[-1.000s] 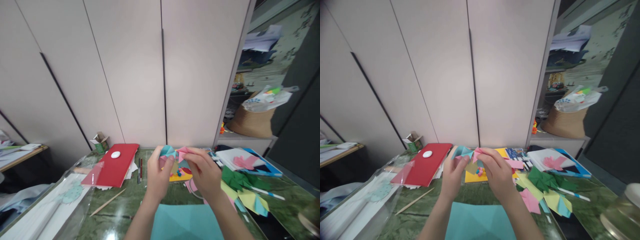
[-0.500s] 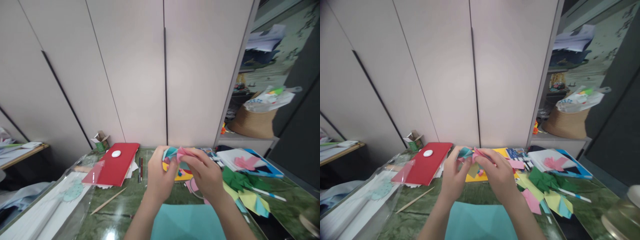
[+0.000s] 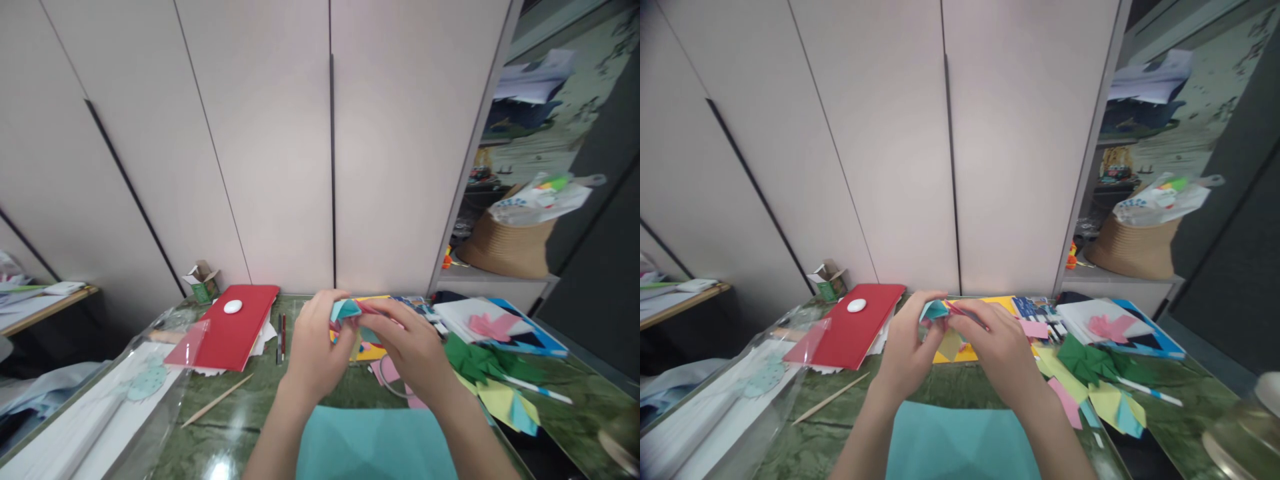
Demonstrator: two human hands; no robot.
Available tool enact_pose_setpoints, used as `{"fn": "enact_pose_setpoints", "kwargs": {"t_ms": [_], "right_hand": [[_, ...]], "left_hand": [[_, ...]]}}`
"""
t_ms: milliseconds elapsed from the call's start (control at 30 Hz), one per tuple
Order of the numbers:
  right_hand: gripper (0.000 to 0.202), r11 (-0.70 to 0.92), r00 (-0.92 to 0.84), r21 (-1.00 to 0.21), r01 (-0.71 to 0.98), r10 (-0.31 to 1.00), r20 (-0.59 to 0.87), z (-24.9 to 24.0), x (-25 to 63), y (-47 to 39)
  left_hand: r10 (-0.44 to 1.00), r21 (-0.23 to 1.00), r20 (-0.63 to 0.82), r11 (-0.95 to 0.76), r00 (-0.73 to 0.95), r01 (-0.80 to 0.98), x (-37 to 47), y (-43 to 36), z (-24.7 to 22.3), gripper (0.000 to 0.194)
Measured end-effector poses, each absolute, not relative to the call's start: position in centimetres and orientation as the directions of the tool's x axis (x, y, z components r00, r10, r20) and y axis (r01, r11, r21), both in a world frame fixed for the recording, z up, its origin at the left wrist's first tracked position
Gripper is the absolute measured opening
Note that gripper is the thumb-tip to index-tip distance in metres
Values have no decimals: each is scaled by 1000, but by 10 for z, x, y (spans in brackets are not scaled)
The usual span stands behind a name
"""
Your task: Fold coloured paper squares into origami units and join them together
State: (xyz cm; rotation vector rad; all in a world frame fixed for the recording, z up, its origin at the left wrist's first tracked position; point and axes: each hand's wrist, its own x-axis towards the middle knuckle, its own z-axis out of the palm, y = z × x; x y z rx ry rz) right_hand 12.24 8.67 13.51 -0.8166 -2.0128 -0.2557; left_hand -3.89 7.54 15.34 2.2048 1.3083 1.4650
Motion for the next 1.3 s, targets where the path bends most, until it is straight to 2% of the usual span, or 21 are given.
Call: {"fn": "enact_pose_setpoints", "kwargs": {"t_ms": [233, 467, 567, 733, 933, 1100, 1300], "right_hand": [[21, 775, -398, -151, 614, 469, 788, 143, 125, 86], [21, 770, -358, -195, 608, 485, 798, 142, 130, 89], [20, 755, -279, -183, 630, 440, 854, 138, 129, 92], [24, 733, -190, -112, 671, 316, 929, 133, 126, 96], [23, 742, -229, -144, 655, 377, 897, 132, 128, 96], [22, 747, -251, -151, 647, 395, 884, 133, 130, 95], [20, 754, -193, -310, 580, 497, 846, 139, 126, 91]], "left_hand": [[794, 577, 591, -540, 143, 613, -45, 77, 152, 9], [783, 582, 581, -591, 222, 559, -46, 78, 152, 14], [789, 618, 578, -589, 207, 521, -45, 80, 152, 14], [737, 625, 651, -655, 178, 426, -44, 82, 150, 19], [750, 622, 645, -627, 147, 469, -43, 80, 153, 20], [744, 599, 636, -644, 206, 475, -42, 78, 155, 23], [744, 620, 640, -647, 191, 443, -41, 78, 152, 18]]}}
